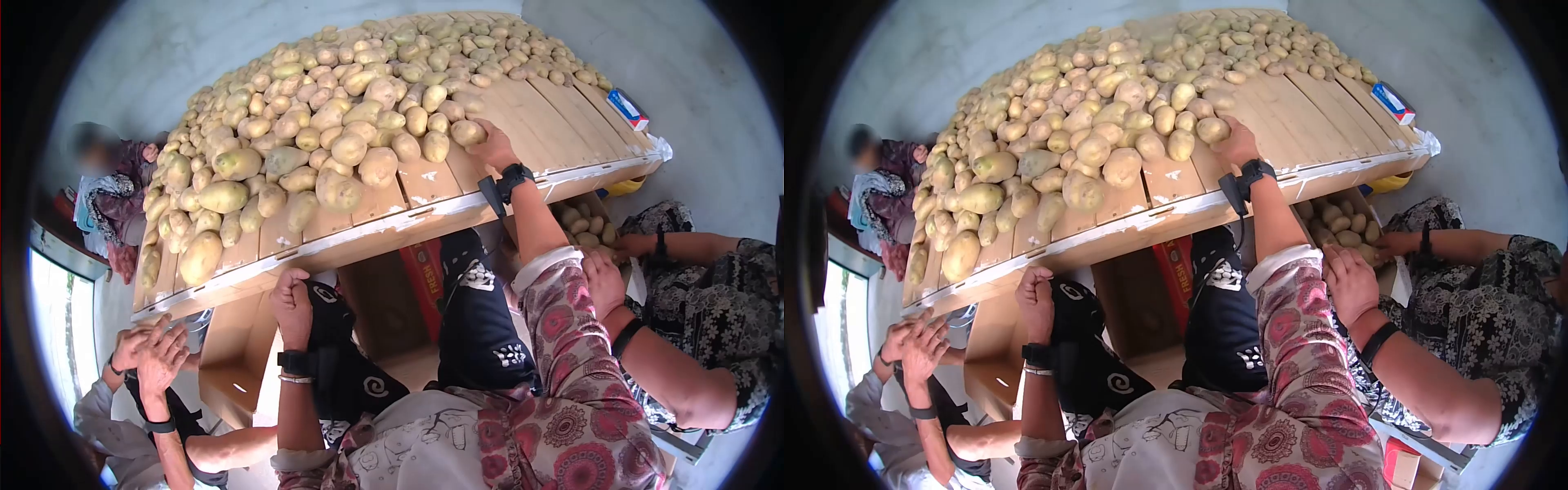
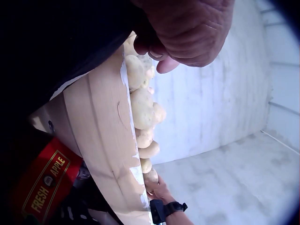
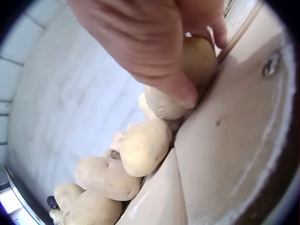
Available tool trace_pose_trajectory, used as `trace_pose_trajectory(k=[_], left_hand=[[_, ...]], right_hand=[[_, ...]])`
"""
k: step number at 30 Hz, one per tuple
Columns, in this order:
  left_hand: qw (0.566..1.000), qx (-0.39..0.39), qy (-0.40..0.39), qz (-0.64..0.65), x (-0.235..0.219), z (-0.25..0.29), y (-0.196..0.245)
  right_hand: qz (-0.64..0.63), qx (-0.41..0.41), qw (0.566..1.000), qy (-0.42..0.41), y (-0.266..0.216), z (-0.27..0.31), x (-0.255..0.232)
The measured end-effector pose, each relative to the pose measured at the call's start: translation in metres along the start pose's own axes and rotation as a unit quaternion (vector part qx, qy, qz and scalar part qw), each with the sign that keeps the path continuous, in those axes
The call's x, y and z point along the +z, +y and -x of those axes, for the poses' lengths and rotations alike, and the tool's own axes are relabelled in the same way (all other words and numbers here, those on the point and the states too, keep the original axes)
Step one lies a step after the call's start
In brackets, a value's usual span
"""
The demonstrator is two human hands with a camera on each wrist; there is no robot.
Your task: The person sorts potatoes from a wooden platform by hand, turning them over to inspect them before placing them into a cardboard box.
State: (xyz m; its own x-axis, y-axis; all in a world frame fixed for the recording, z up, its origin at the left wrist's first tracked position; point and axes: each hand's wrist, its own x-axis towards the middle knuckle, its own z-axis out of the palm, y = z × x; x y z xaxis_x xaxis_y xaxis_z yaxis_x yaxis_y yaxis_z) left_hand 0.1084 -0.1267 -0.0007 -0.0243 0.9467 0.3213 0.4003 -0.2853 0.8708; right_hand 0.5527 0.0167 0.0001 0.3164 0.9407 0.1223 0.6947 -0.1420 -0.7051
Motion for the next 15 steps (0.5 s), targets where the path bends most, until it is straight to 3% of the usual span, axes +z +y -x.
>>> trace_pose_trajectory(k=[1,2,4,6,8,9,11,12,15], left_hand=[[1.0,0.01,0.001,-0.006,-0.001,0.0,0.0],[1.0,0.021,0.003,-0.008,0.0,-0.001,0.0],[1.0,0.015,0.002,0.005,0.0,-0.002,-0.002],[1.0,0.008,-0.002,0.01,-0.004,0.0,-0.005],[1.0,0.017,-0.012,-0.003,-0.003,-0.001,-0.008],[1.0,0.017,-0.013,-0.001,-0.001,0.0,-0.003],[0.998,0.008,-0.038,0.054,0.002,0.003,0.011],[0.998,0.024,-0.048,0.032,0.003,0.003,0.011],[0.996,0.071,-0.047,-0.002,0.002,0.002,0.018]], right_hand=[[-0.104,-0.003,0.994,-0.016,0.0,0.001,-0.003],[-0.101,-0.005,0.995,-0.015,0.0,0.003,-0.005],[-0.377,0.085,0.922,-0.016,-0.032,0.044,-0.022],[-0.491,0.059,0.864,-0.092,-0.042,0.07,-0.022],[-0.672,0.084,0.694,-0.244,-0.062,0.097,-0.009],[-0.708,0.084,0.644,-0.278,-0.076,0.114,0.004],[-0.695,0.121,0.631,-0.323,-0.1,0.144,0.04],[-0.646,0.126,0.679,-0.325,-0.12,0.161,0.047],[-0.598,0.124,0.707,-0.357,-0.155,0.191,0.082]])
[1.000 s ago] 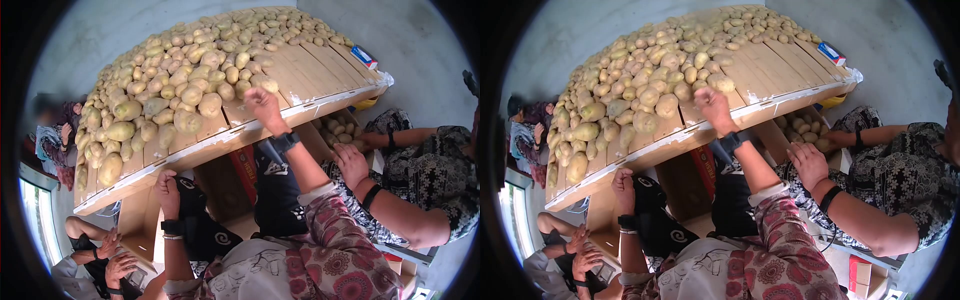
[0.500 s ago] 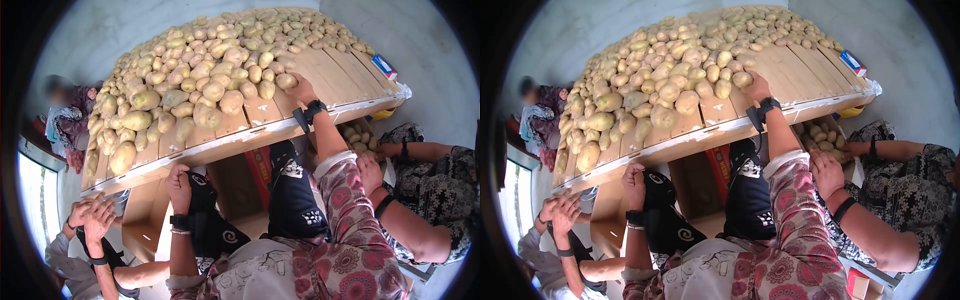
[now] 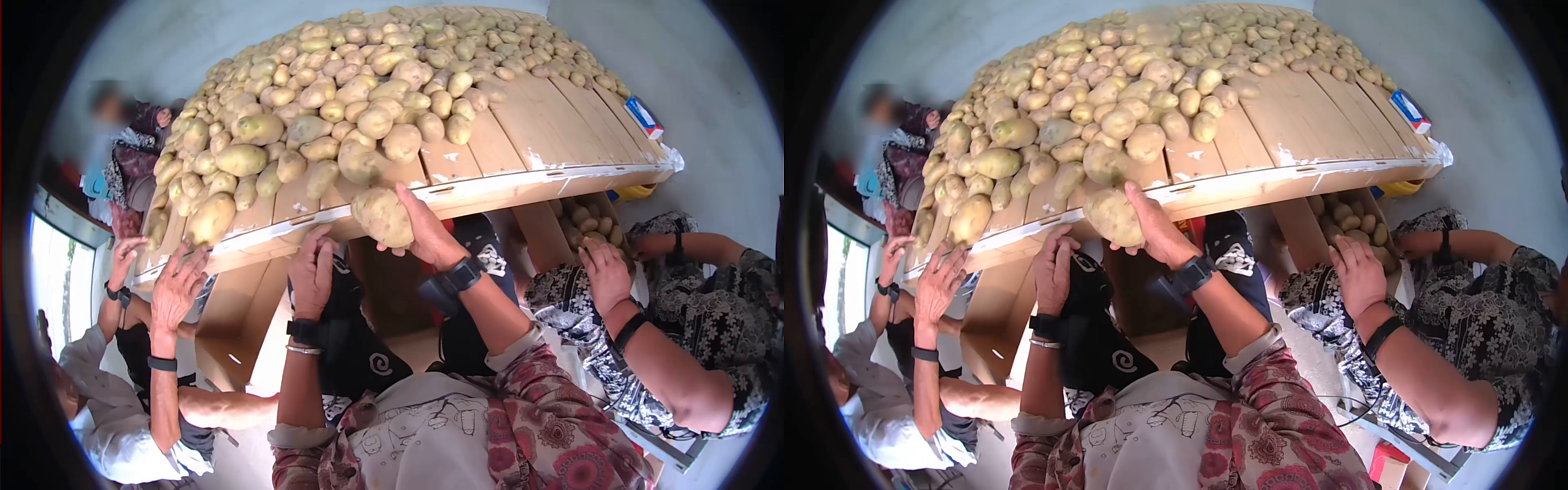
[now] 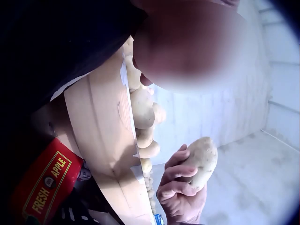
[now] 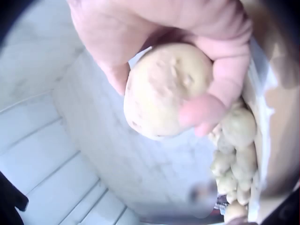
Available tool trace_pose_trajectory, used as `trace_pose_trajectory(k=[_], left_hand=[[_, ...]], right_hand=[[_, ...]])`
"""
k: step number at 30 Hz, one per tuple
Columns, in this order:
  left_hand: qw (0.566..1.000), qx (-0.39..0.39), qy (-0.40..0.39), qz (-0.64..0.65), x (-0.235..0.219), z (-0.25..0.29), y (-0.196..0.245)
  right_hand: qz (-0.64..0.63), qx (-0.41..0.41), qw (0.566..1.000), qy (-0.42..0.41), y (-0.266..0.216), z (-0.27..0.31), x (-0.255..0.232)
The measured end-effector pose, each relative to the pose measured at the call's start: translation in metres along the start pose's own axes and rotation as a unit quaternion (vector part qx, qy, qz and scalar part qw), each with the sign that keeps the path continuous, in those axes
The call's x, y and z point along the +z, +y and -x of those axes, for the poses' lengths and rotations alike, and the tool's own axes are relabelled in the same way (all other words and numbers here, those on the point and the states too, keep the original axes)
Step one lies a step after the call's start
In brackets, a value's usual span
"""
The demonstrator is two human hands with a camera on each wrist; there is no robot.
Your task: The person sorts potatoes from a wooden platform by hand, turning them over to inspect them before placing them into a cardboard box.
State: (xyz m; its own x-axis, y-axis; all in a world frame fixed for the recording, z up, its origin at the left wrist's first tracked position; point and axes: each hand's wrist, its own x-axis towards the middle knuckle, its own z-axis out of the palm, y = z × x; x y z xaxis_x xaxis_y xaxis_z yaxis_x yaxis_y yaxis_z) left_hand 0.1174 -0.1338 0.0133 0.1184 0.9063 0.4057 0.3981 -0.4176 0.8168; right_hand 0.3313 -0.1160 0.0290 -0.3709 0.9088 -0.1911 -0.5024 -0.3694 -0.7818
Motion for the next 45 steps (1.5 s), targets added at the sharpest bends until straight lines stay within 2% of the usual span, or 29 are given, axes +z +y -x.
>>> trace_pose_trajectory(k=[3,5,6,10,12,15,19,22,24,27,29,31,34,36,42,45], left_hand=[[1.0,-0.012,-0.022,-0.015,-0.004,0.005,0.0],[0.999,0.027,-0.009,-0.016,-0.007,0.004,0.002],[0.999,0.015,-0.017,-0.029,-0.009,0.003,0.011],[0.997,0.059,-0.027,-0.033,-0.013,0.001,0.003],[0.998,0.047,-0.018,-0.029,-0.013,0.001,0.007],[0.999,0.001,-0.039,0.033,-0.015,0.004,0.003],[0.995,-0.04,-0.079,0.043,-0.017,0.007,-0.003],[0.991,-0.063,-0.068,0.096,-0.017,0.007,-0.002],[0.996,-0.014,-0.033,0.076,-0.015,0.005,-0.003],[0.996,-0.025,-0.046,0.076,-0.015,0.003,0.015],[0.995,-0.043,-0.058,0.07,-0.016,0.006,0.005],[0.994,-0.061,-0.068,0.067,-0.015,0.004,0.008],[0.998,-0.034,-0.054,0.026,-0.013,0.004,0.011],[0.998,0.015,-0.044,-0.031,-0.013,0.003,0.002],[0.996,-0.016,-0.066,-0.06,-0.014,0.002,-0.001],[0.997,-0.032,-0.066,-0.03,-0.014,0.002,0.005]], right_hand=[[0.016,0.008,1.0,0.016,0.021,-0.001,0.027],[0.064,0.02,0.997,-0.029,0.029,-0.006,0.029],[0.079,0.025,0.996,-0.041,0.029,-0.006,0.03],[0.165,0.043,0.985,-0.039,0.033,-0.005,0.029],[0.139,-0.008,0.989,-0.04,0.029,0.0,0.032],[0.123,-0.001,0.99,-0.07,0.015,0.014,0.037],[0.141,-0.02,0.981,-0.13,0.01,0.018,0.032],[0.125,0.028,0.986,-0.105,0.005,0.018,0.035],[0.15,0.022,0.984,-0.098,0.007,0.018,0.035],[0.199,0.019,0.977,-0.074,0.005,0.019,0.033],[0.217,0.02,0.974,-0.061,0.005,0.019,0.032],[0.232,0.057,0.969,-0.06,0.003,0.02,0.029],[0.263,0.018,0.964,-0.038,0.016,0.013,0.023],[0.266,0.015,0.963,-0.033,0.018,0.012,0.02],[0.286,0.03,0.958,-0.018,0.015,0.012,0.021],[0.287,0.03,0.957,-0.009,0.017,0.011,0.022]])
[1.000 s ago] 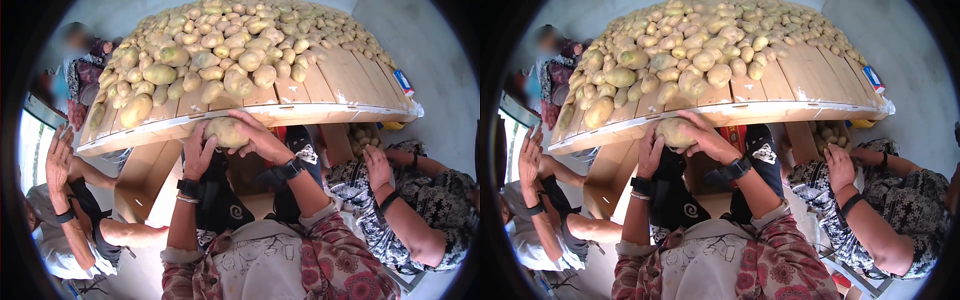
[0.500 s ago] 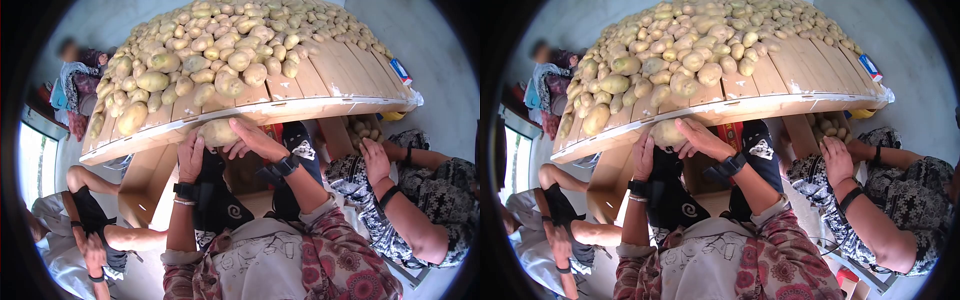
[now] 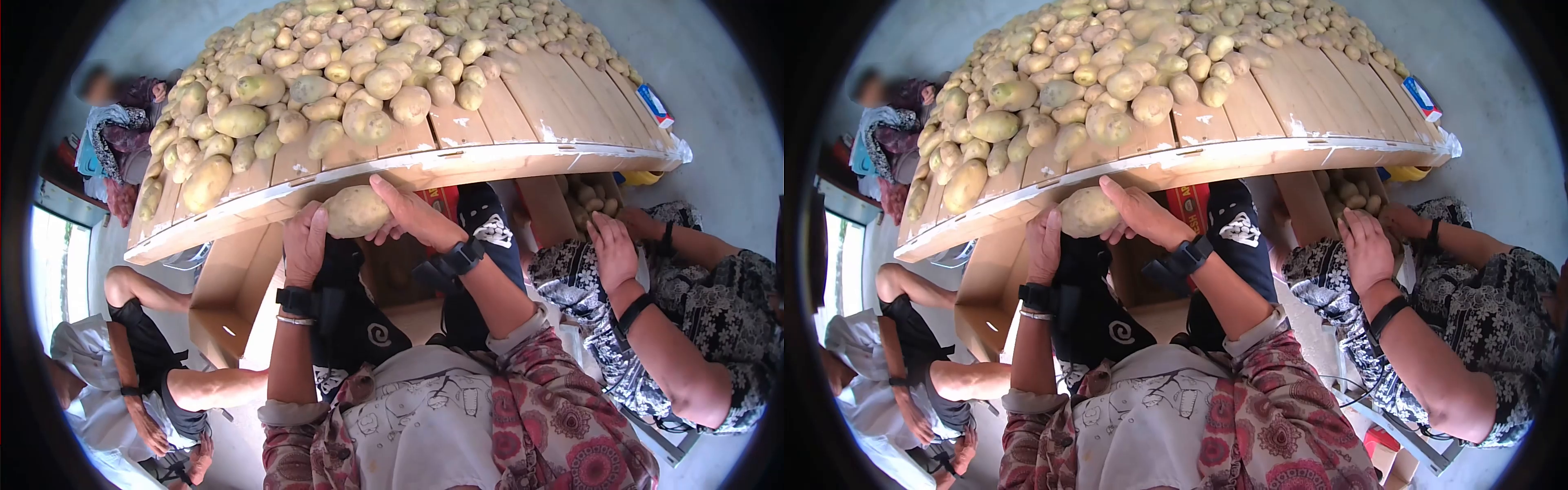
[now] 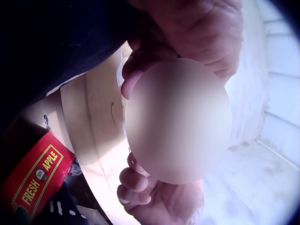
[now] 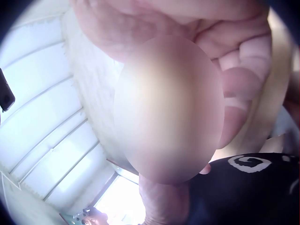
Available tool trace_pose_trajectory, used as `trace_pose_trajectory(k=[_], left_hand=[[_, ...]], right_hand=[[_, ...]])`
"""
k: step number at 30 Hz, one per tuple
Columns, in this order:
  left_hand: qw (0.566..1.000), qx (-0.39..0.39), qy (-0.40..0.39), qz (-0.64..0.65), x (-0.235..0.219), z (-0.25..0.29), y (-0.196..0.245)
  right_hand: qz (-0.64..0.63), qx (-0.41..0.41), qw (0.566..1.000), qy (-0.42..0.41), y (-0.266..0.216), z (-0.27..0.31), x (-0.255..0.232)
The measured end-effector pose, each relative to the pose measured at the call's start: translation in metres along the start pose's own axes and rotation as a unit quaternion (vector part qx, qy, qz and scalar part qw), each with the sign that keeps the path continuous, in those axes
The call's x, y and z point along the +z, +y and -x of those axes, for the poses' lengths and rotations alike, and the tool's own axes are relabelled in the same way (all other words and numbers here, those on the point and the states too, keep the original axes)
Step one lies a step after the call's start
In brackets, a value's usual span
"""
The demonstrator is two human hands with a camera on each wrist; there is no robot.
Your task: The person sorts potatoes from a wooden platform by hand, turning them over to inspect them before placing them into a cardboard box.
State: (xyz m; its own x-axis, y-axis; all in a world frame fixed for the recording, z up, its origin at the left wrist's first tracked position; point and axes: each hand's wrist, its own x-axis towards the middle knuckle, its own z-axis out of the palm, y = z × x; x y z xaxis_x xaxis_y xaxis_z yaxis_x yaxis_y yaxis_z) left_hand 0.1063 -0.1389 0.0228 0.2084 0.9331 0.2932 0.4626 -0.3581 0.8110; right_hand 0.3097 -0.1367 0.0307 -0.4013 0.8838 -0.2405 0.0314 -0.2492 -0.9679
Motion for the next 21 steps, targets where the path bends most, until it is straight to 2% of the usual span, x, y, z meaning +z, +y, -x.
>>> trace_pose_trajectory(k=[4,7,10,11,14,15,17,19,21], left_hand=[[0.999,0.008,-0.001,-0.04,-0.002,0.0,-0.007],[0.999,0.028,0.022,-0.021,0.0,0.0,-0.009],[0.999,0.028,0.026,0.005,0.0,0.003,-0.015],[0.999,0.02,0.036,0.026,0.0,0.003,-0.013],[0.998,0.034,0.046,0.037,-0.002,0.001,-0.014],[0.994,0.035,0.06,0.08,0.001,0.0,-0.017],[0.989,0.033,0.073,0.124,0.001,0.003,-0.024],[0.991,-0.006,0.013,0.13,-0.003,0.003,-0.025],[0.991,0.001,0.01,0.131,-0.001,0.003,-0.023]], right_hand=[[-0.011,0.002,1.0,-0.023,0.005,-0.002,0.001],[-0.032,-0.042,0.999,-0.001,0.002,0.001,0.006],[-0.063,-0.075,0.995,-0.021,0.008,-0.006,0.005],[-0.099,-0.052,0.993,-0.035,0.007,-0.006,0.003],[-0.116,-0.082,0.99,-0.023,0.014,-0.011,0.004],[-0.115,-0.085,0.989,-0.025,0.017,-0.015,0.003],[-0.095,-0.199,0.975,-0.006,0.027,-0.019,0.003],[-0.102,-0.212,0.972,-0.006,0.028,-0.018,0.003],[-0.109,-0.226,0.968,-0.008,0.03,-0.018,0.002]])
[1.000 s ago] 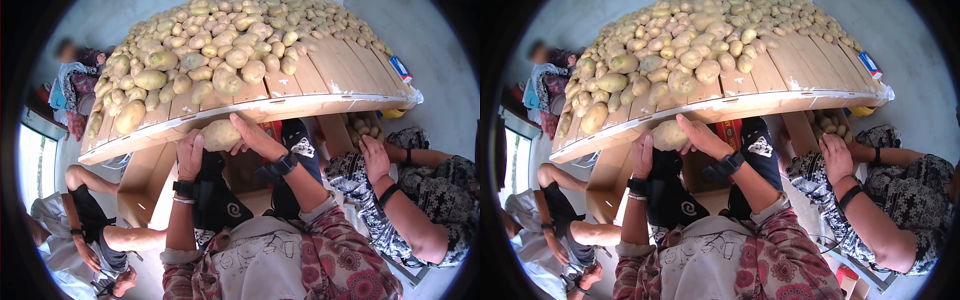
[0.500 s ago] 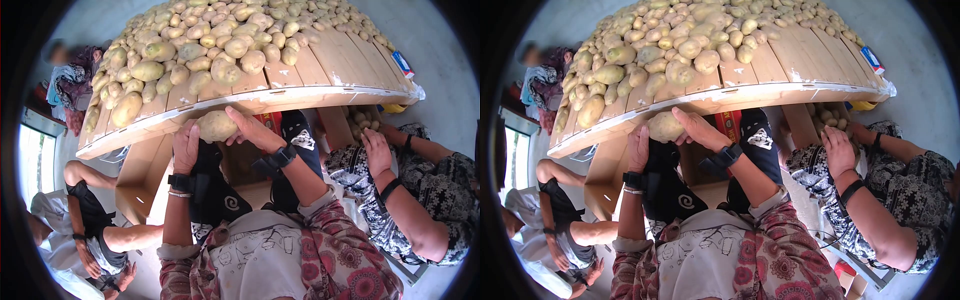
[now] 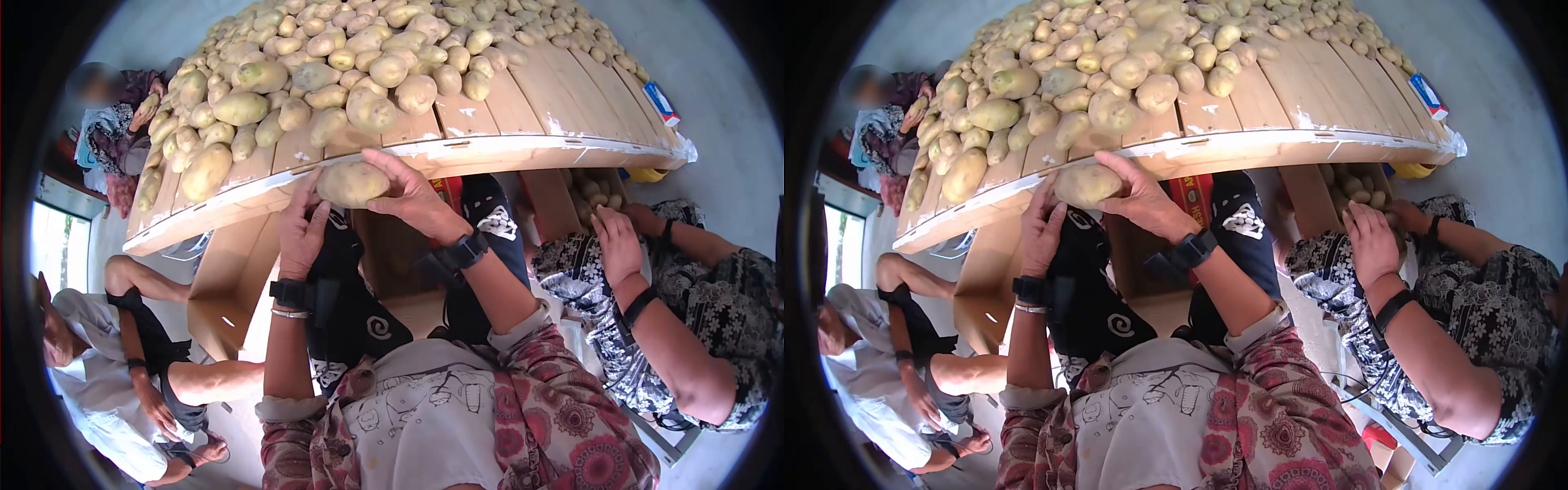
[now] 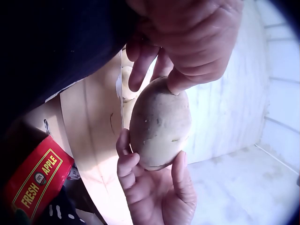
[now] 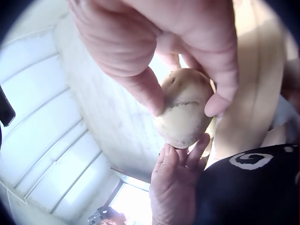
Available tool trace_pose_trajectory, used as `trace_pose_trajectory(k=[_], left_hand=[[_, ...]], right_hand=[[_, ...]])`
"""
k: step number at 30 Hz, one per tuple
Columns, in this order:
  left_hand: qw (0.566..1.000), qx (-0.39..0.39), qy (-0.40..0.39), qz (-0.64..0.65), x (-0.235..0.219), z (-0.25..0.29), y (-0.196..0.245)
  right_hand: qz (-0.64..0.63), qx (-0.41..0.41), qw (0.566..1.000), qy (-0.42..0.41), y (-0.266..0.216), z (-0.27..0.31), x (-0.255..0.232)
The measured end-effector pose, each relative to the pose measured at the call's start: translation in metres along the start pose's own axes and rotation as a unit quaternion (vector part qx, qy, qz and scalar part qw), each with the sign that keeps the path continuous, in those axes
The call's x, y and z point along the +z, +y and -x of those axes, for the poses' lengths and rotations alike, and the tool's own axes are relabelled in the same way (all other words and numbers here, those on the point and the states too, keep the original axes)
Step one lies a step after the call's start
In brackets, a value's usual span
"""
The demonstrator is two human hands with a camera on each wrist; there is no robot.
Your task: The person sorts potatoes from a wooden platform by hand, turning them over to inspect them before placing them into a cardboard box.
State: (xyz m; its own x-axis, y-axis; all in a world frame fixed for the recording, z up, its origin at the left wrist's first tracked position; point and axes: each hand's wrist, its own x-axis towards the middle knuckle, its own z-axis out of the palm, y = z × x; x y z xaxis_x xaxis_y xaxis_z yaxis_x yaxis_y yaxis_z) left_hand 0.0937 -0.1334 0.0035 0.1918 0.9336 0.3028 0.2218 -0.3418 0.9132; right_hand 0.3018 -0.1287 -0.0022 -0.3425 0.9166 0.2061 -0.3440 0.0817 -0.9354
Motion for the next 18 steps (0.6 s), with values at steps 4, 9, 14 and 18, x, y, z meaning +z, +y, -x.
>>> trace_pose_trajectory(k=[4,9,14,18], left_hand=[[1.0,0.008,-0.007,-0.027,0.001,-0.001,0.01],[0.998,0.001,-0.016,-0.055,-0.001,0.0,0.006],[0.998,0.008,-0.052,-0.034,0.003,0.0,0.003],[0.981,0.034,-0.075,-0.174,0.005,0.004,0.001]], right_hand=[[-0.021,0.01,1.0,-0.005,0.003,-0.003,-0.001],[0.04,0.004,0.999,-0.003,-0.002,-0.004,-0.004],[0.114,0.209,0.968,-0.084,-0.01,0.0,-0.003],[0.138,0.199,0.966,-0.09,0.016,0.008,-0.013]])
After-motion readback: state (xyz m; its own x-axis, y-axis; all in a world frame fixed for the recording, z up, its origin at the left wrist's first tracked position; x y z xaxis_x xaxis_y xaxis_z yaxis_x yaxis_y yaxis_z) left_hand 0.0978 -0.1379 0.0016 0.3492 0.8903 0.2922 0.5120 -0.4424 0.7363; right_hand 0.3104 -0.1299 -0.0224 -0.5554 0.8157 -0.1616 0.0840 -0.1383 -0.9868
